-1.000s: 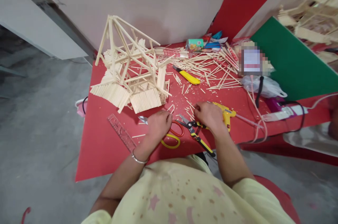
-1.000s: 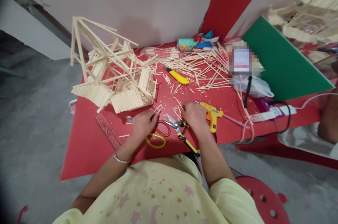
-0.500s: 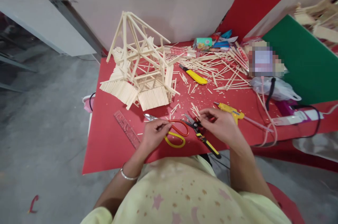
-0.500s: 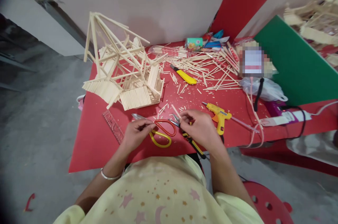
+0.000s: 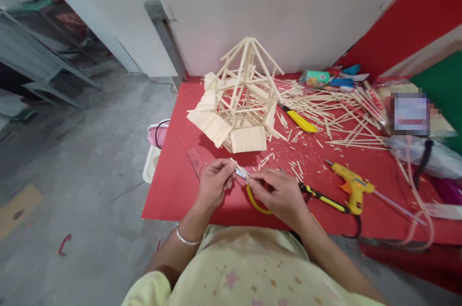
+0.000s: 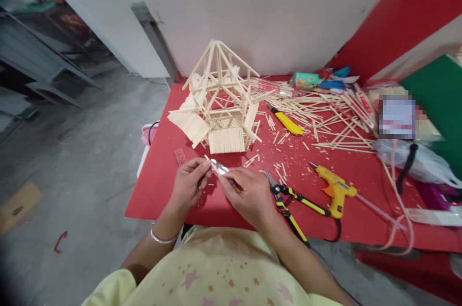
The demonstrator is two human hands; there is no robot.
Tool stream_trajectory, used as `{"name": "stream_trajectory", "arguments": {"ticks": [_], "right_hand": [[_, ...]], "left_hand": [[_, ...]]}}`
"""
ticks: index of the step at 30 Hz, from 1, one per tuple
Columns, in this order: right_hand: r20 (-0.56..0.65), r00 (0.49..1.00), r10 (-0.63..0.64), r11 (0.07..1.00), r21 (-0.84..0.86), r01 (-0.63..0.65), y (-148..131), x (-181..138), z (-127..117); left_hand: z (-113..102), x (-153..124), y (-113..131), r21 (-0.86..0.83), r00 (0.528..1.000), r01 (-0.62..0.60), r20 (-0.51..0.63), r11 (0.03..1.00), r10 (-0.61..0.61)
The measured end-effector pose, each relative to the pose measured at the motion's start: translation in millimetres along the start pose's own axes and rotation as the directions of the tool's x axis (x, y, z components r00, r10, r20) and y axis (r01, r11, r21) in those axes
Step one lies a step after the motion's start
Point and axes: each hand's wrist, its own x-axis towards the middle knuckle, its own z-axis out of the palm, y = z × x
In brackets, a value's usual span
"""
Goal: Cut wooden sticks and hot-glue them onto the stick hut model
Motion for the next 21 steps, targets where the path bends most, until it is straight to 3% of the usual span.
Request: {"name": "stream_trajectory", "arguments": {"ticks": [3,5,9,21], "right_hand": [[-0.166,0.977,-0.138,0.979,-0.173,0.109,-15.0,14.6,9.8],[-0.213,0.953,-0.214,0.948,-0.281,0.150,-19.2,21.1,16.2],[-0.211,0.945,-0.251,0.909,-0.386,0.155,-15.8,25.3,29.0],[-0.192,0.941,-0.280,0.899,-0.396,0.187,-8.4,26.6,42.7]], "left_hand": [[-0.8,2.3,10.6,-0.013,0.998,-0.048,-0.040,0.999,0.047],[-0.5,5.3,13.5,-0.026,0.997,-0.054,-0.059,0.998,0.053],[1.2,12.9,14.6,-0.063,0.995,-0.058,-0.084,0.996,0.052],[5.9,21.8,19.9,-0.118,0.995,-0.079,-0.077,0.990,0.071]]}}
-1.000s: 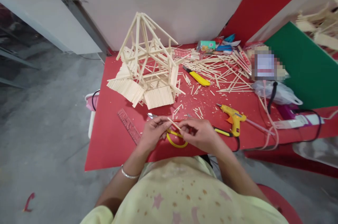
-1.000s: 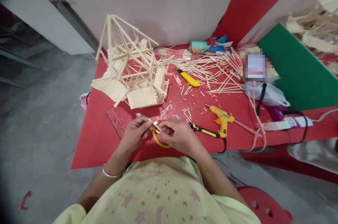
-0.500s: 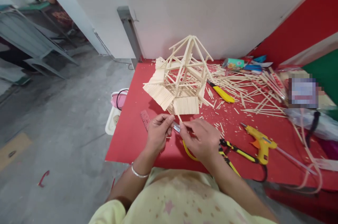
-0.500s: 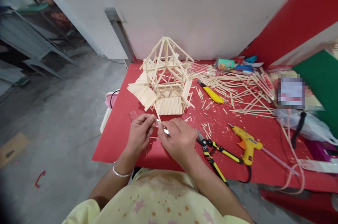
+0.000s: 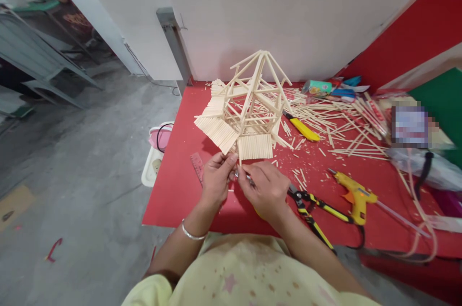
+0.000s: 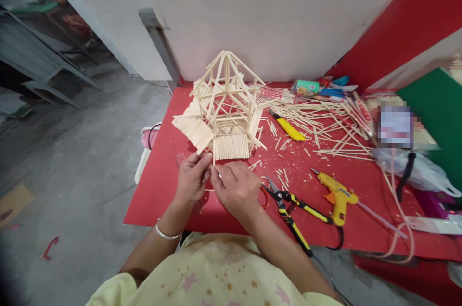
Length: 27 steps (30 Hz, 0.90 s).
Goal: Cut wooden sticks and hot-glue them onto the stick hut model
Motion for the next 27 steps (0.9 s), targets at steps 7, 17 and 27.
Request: {"name": "stream_trajectory", "arguments": {"ticks": [7,17,27], "right_hand": [[-0.005,1.000,-0.022,1.000,-0.011,0.022,0.3,2.8,1.0],[0.045,0.999,0.012,1.000,0.024,-0.013,3.6,0.7,3.0],[0.045,0.999,0.012,1.000,0.027,-0.014,4.0,0.5,4.6]], "left_hand": [[-0.6,2.1,-3.2,0.012,1.000,-0.010,-0.007,1.000,0.010],[0.1,4.5,-6.6,-0.012,0.999,-0.018,-0.027,1.000,0.018],[0.3,4.0,-5.5,0.005,0.999,-0.019,-0.031,1.000,0.020]]}}
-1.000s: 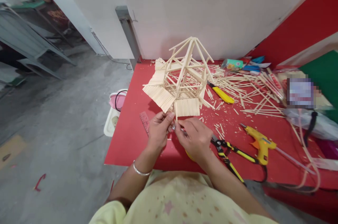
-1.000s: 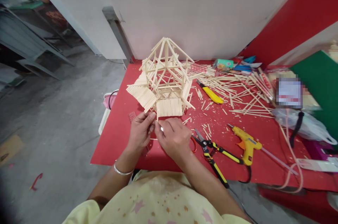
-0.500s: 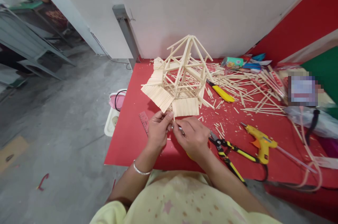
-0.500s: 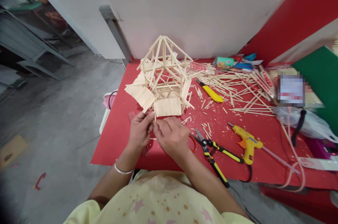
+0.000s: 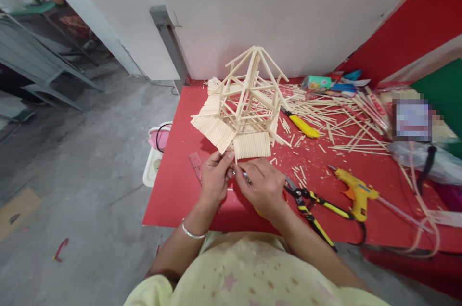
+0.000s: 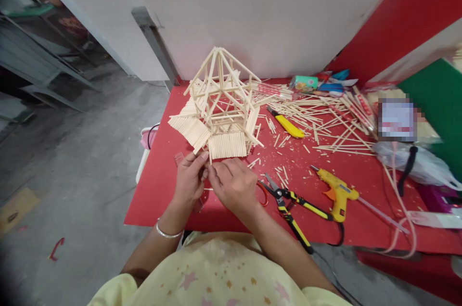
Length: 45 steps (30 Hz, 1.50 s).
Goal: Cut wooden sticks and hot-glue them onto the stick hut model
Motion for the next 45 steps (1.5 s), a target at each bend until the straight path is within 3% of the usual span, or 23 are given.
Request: {"name": "stream_trajectory", "arguments": {"ticks": [14,18,21,24,26,27,28,30,33,35,37,45], "right_hand": [[0.013,1.000,0.005,1.000,0.018,-0.005,2.4,-3.3,1.0],[0.001,1.000,0.003,1.000,0.012,-0.003,2.0,-4.9,-0.1],[-0.020,1.000,-0.007,1.000,0.005,0.007,2.8,-8.2,-3.0],[-0.024,0.999,-0.025,1.000,0.000,0.025,4.4,-12.8,-10.1],[-0.008,0.999,-0.046,0.999,-0.009,0.046,5.4,-15.8,-16.4],[0.000,0.998,-0.057,0.998,-0.011,0.057,5.6,-17.1,-19.5],[0.004,0.998,-0.067,0.998,-0.010,0.067,5.6,-18.3,-22.2],[0.004,0.996,-0.084,0.996,-0.002,0.084,5.1,-20.4,-26.2],[0.008,0.993,-0.118,0.993,0.025,0.117,3.6,-23.1,-28.3],[0.008,0.992,-0.127,0.990,0.057,0.127,2.9,-24.9,-28.5],[0.009,0.994,-0.109,0.990,0.096,0.108,3.1,-26.8,-28.7],[0.018,0.999,-0.029,0.987,0.156,0.026,6.5,-35.7,-30.5]], "left_hand": [[-3.7,-2.2,-2.7,0.026,1.000,0.014,0.012,1.000,-0.014],[-8.7,-8.5,-2.3,0.158,0.994,-0.106,0.012,0.982,0.105],[-15.6,-18.2,1.8,0.410,0.933,-0.350,0.079,0.842,0.350],[-25.4,-27.1,5.7,0.589,0.792,-0.573,0.219,0.569,0.570],[-31.4,-30.4,6.4,0.624,0.735,-0.629,0.284,0.463,0.616],[-33.5,-31.2,5.9,0.631,0.739,-0.626,0.294,0.457,0.606],[-34.8,-31.7,5.0,0.633,0.768,-0.601,0.288,0.488,0.572],[-34.4,-31.9,2.3,0.592,0.867,-0.485,0.228,0.643,0.444],[-28.0,-32.3,-1.8,0.357,0.980,-0.188,0.133,0.915,0.149],[-22.9,-33.1,-2.8,0.184,0.994,-0.028,0.105,0.982,0.009],[-19.1,-34.1,-2.4,0.076,0.994,0.057,0.089,0.995,-0.064],[-17.4,-37.5,-1.5,-0.027,0.985,0.151,0.085,0.988,-0.148]]}}
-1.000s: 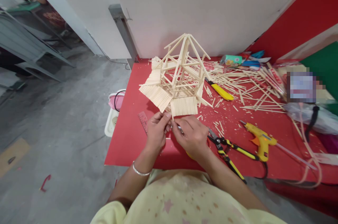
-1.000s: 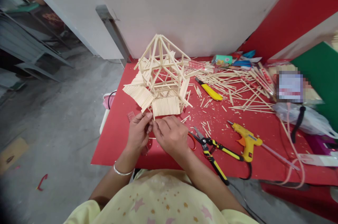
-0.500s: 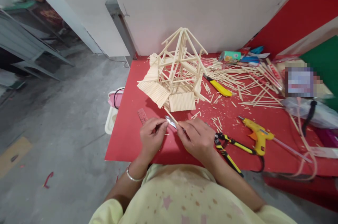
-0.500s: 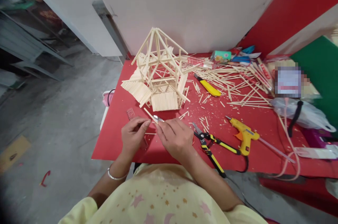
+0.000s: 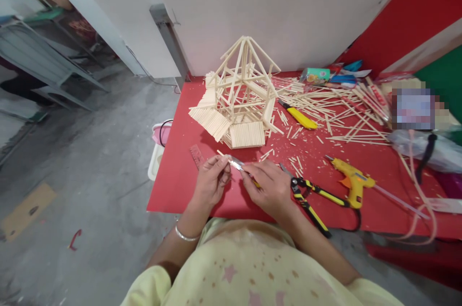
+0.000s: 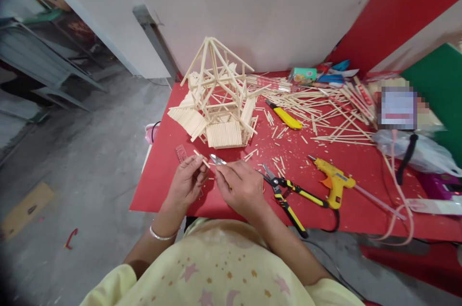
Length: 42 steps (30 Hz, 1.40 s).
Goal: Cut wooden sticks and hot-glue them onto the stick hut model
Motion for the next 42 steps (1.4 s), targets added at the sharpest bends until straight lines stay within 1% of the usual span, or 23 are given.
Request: {"name": "stream_trajectory", "arguments": {"ticks": [2,4,7,9,11,13,16,18,20,22,25,26,27,29,31,32,33,35,37,42], "right_hand": [[-0.002,1.000,0.031,0.999,0.034,-0.031,-0.2,-1.1,-0.7],[0.008,0.996,0.086,0.992,0.089,-0.086,-0.2,-0.5,-1.8],[0.044,0.981,0.186,0.962,0.194,-0.191,0.7,4.4,-3.8],[0.093,0.965,0.245,0.932,0.253,-0.261,1.8,9.7,-4.8],[0.152,0.948,0.280,0.903,0.294,-0.314,2.8,15.5,-5.1],[0.187,0.938,0.293,0.880,0.330,-0.341,3.5,20.9,-4.8],[0.187,0.931,0.314,0.847,0.388,-0.364,3.9,26.6,-4.8],[0.210,0.916,0.341,0.820,0.410,-0.399,4.4,28.3,-6.5],[0.235,0.904,0.358,0.819,0.385,-0.425,5.9,28.5,-9.6],[0.245,0.912,0.329,0.859,0.324,-0.397,8.1,27.7,-13.2],[0.288,0.933,0.214,0.921,0.259,-0.292,9.9,25.5,-15.1],[0.307,0.931,0.197,0.924,0.259,-0.281,9.4,24.8,-14.1],[0.322,0.924,0.206,0.917,0.267,-0.297,8.1,24.2,-12.3],[0.321,0.896,0.306,0.864,0.301,-0.403,3.7,23.8,-6.4],[0.297,0.846,0.444,0.766,0.364,-0.530,-1.9,25.1,1.2],[0.279,0.819,0.501,0.716,0.398,-0.573,-4.4,26.3,5.1],[0.261,0.799,0.541,0.676,0.430,-0.598,-6.5,28.0,8.9],[0.233,0.783,0.577,0.634,0.477,-0.609,-9.0,32.0,15.9],[0.208,0.787,0.581,0.638,0.483,-0.600,-9.6,36.1,21.9],[0.124,0.813,0.570,0.717,0.409,-0.565,-9.7,41.3,32.0]], "left_hand": [[0.3,-1.8,-1.7,0.047,1.000,-0.016,0.004,0.999,0.016],[0.9,-4.3,-3.6,0.140,0.998,-0.055,0.039,0.989,0.050],[2.8,-8.1,-6.6,0.311,0.987,-0.135,0.122,0.941,0.102],[4.9,-9.7,-8.0,0.385,0.978,-0.190,0.157,0.903,0.139],[7.1,-10.3,-7.9,0.424,0.967,-0.245,0.177,0.872,0.185],[8.9,-10.1,-5.7,0.460,0.953,-0.299,0.193,0.836,0.235],[8.8,-9.0,0.7,0.516,0.927,-0.376,0.217,0.770,0.307],[6.8,-7.9,5.1,0.533,0.911,-0.412,0.232,0.739,0.340],[3.9,-6.1,7.7,0.525,0.903,-0.428,0.227,0.735,0.364],[1.3,-3.4,8.0,0.478,0.915,-0.401,0.173,0.781,0.364],[-0.2,2.0,5.6,0.292,0.961,-0.270,0.016,0.918,0.277],[0.1,3.8,4.5,0.215,0.971,-0.226,-0.027,0.950,0.237],[0.5,5.5,3.4,0.150,0.978,-0.191,-0.054,0.970,0.201],[1.9,8.5,1.1,0.077,0.986,-0.147,-0.069,0.986,0.152],[3.4,11.2,-0.8,0.068,0.989,-0.129,-0.067,0.989,0.133],[4.2,12.7,-1.5,0.075,0.988,-0.128,-0.073,0.989,0.134],[5.2,14.3,-1.9,0.082,0.987,-0.130,-0.083,0.988,0.137],[7.7,18.2,-1.5,0.087,0.984,-0.135,-0.104,0.987,0.143],[10.7,22.8,0.1,0.070,0.982,-0.141,-0.117,0.987,0.149],[18.1,31.6,5.7,0.032,0.986,-0.133,-0.100,0.991,0.136]]}}
